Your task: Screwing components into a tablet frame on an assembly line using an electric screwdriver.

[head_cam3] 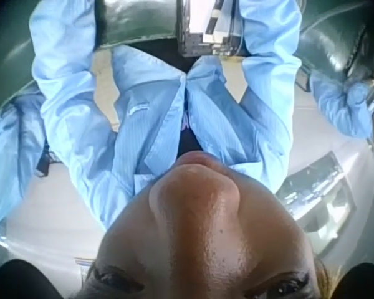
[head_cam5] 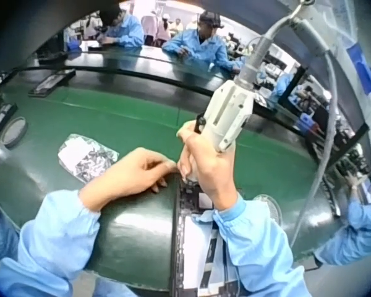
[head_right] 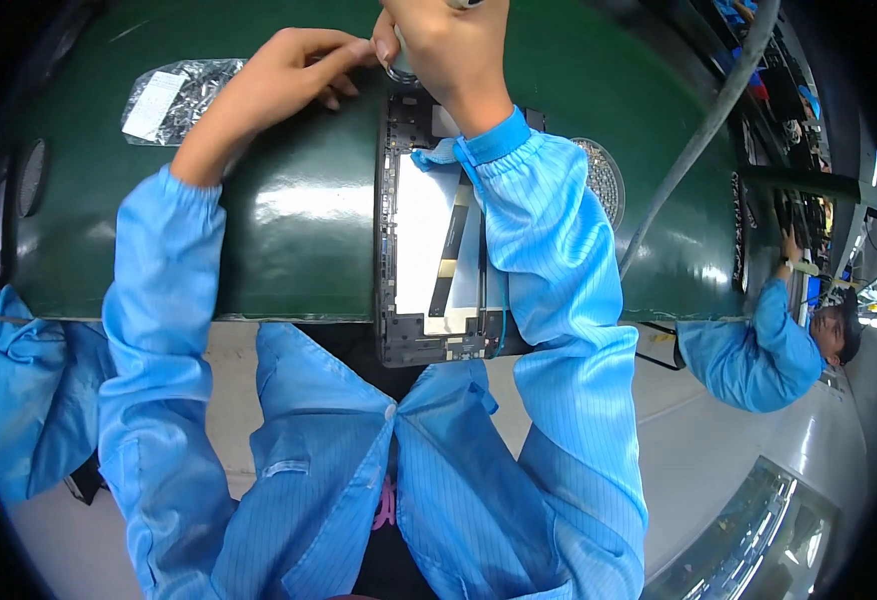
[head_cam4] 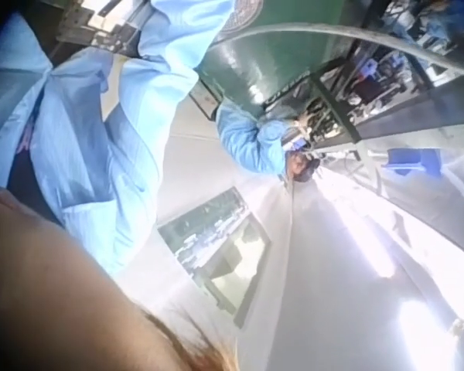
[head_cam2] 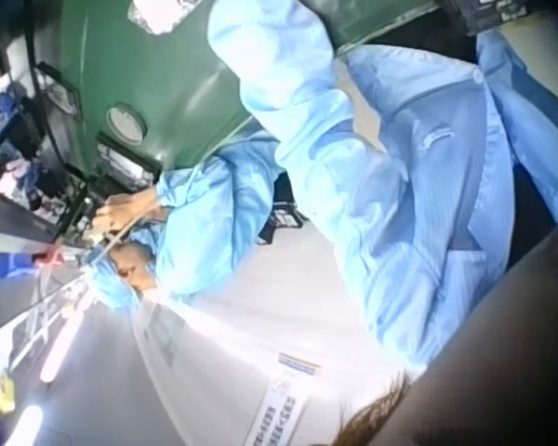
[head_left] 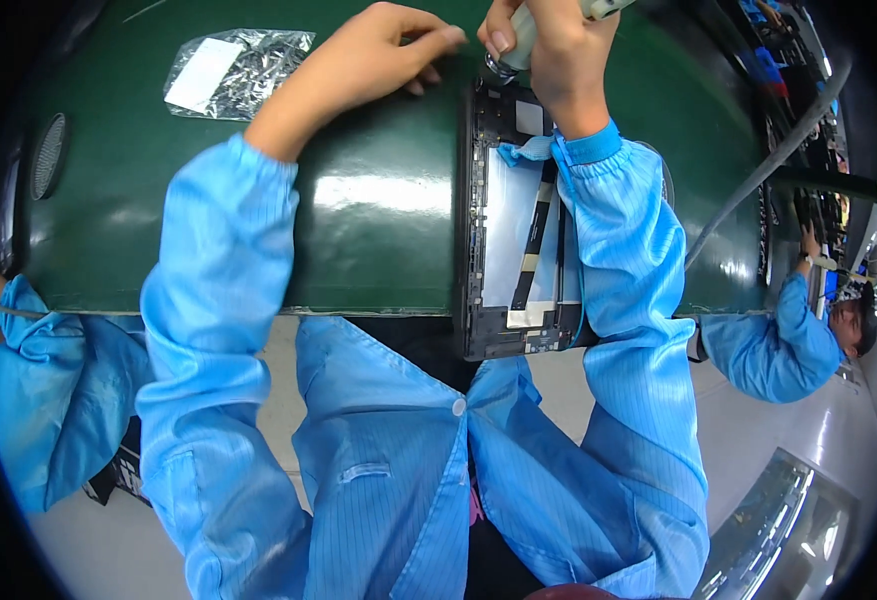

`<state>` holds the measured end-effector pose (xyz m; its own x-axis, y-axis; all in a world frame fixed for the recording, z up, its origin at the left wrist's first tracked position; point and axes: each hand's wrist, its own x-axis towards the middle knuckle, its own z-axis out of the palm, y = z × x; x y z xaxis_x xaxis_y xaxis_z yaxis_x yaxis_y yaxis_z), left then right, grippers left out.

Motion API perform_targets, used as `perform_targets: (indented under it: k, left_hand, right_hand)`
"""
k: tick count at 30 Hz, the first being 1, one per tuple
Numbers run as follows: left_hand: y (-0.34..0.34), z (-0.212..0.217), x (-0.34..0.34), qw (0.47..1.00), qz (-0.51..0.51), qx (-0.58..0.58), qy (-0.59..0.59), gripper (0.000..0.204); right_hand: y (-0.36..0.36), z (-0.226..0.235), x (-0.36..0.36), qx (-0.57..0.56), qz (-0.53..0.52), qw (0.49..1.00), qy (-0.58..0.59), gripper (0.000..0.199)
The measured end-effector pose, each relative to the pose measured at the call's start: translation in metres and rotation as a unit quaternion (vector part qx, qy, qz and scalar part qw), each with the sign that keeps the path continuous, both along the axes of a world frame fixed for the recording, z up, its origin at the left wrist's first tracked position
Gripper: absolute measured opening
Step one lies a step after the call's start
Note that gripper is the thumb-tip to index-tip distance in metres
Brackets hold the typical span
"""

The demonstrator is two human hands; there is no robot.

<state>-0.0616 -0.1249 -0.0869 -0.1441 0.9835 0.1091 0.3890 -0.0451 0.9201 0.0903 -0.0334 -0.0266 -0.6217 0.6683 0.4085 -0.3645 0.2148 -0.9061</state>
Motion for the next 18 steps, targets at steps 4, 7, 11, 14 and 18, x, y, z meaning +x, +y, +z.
perform_targets:
  k: [4,7,11,14,18]
  left_hand:
    - [-0.094,0.052,0.073,0.954,0.274,0.078,-0.096,0.032]
    - [-0.186,0.025,0.145,0.951,0.289,0.037,-0.108,0.052]
    - [-0.224,-0.031,0.186,0.925,0.093,-0.236,-0.282,0.052]
    - [-0.199,-0.031,0.195,0.87,0.081,-0.14,-0.465,0.059]
    - [-0.175,-0.013,0.204,0.755,0.076,-0.14,-0.635,0.058]
  right_hand:
    - [0.009,-0.005,0.01,0.009,-0.007,1.0,-0.014,0.011]
    - [0.011,0.003,0.012,0.021,0.013,1.0,-0.017,0.015]
    - [0.018,0.022,0.023,-0.049,0.041,0.998,-0.01,0.03]
    - [0.029,0.047,0.054,-0.031,-0.012,0.999,0.024,0.026]
    - [0.064,0.039,0.104,0.067,-0.061,0.995,0.042,0.027]
